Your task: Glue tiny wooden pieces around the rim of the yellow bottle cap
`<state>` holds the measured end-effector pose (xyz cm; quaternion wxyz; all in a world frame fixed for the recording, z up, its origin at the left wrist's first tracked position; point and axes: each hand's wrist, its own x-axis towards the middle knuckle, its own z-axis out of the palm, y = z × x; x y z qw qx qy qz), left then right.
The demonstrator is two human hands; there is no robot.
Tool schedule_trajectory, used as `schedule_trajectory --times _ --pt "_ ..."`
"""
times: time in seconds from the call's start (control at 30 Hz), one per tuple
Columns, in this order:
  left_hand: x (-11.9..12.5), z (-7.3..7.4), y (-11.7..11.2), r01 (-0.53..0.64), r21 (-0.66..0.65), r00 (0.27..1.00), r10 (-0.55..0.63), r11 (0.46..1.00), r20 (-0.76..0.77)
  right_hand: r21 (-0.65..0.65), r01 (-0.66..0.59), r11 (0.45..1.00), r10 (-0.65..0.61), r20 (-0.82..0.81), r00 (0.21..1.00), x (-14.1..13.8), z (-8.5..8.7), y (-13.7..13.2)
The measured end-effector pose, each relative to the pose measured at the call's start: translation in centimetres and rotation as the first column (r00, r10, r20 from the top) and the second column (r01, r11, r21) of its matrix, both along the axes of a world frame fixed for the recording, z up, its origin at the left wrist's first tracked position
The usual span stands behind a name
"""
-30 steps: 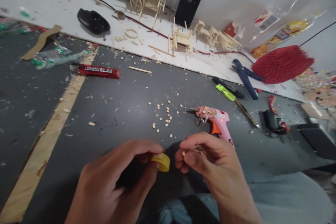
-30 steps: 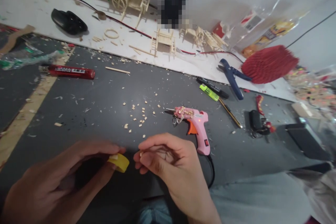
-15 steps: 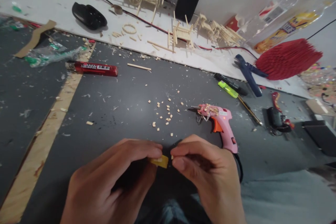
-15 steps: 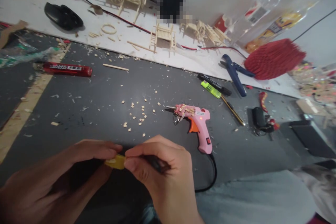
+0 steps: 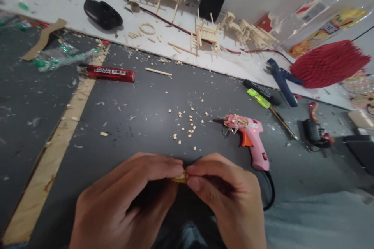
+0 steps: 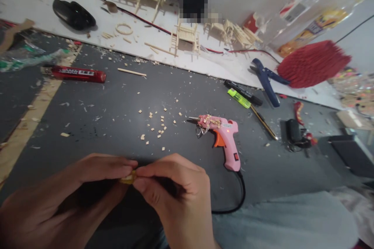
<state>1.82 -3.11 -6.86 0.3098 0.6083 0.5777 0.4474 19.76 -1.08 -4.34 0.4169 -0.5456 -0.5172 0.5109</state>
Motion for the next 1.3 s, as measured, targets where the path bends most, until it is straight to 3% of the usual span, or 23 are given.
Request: schedule_trajectory --times 0.13,0.3,0.5,0.63,0.8,1.0,1.3 --pt "0.0 -0.2 -0.4 0.003 0.027 0.999 -0.004 1.0 0.037 0.04 -0.05 0.998 0.048 0.052 0.997 0.3 0.0 0.1" --pt "-0.1 0.0 -0.4 0.019 0.031 0.999 -0.02 0.999 0.041 0.04 -0.017 0.999 0.014 0.068 0.998 0.0 0.0 0.0" --pt "0.2 0.3 -0.3 -0.016 -0.008 0.999 0.016 1.0 0.027 0.011 -0.004 1.0 0.004 -0.009 1.0 0.2 -0.2 0.0" --pt "0.1 0.2 -0.2 -0.024 -0.019 1.0 0.024 1.0 0.001 0.111 0.01 0.994 -0.02 0.081 0.996 0.0 -0.1 0.3" --pt "-0.3 -0.1 0.0 0.036 0.061 0.999 -0.037 0.997 0.02 0.173 -0.045 0.984 0.02 0.139 0.99 -0.1 0.0 0.7" --pt "-0.2 -0.6 0.4 0.068 0.2 0.998 -0.068 0.978 -0.005 0.216 -0.028 0.976 -0.001 0.131 0.991 -0.1 -0.1 0.8" --pt "-0.5 -0.5 0.6 0.075 0.194 0.997 -0.079 0.978 0.009 0.259 -0.056 0.964 -0.001 0.214 0.977 -0.5 -0.1 0.8"
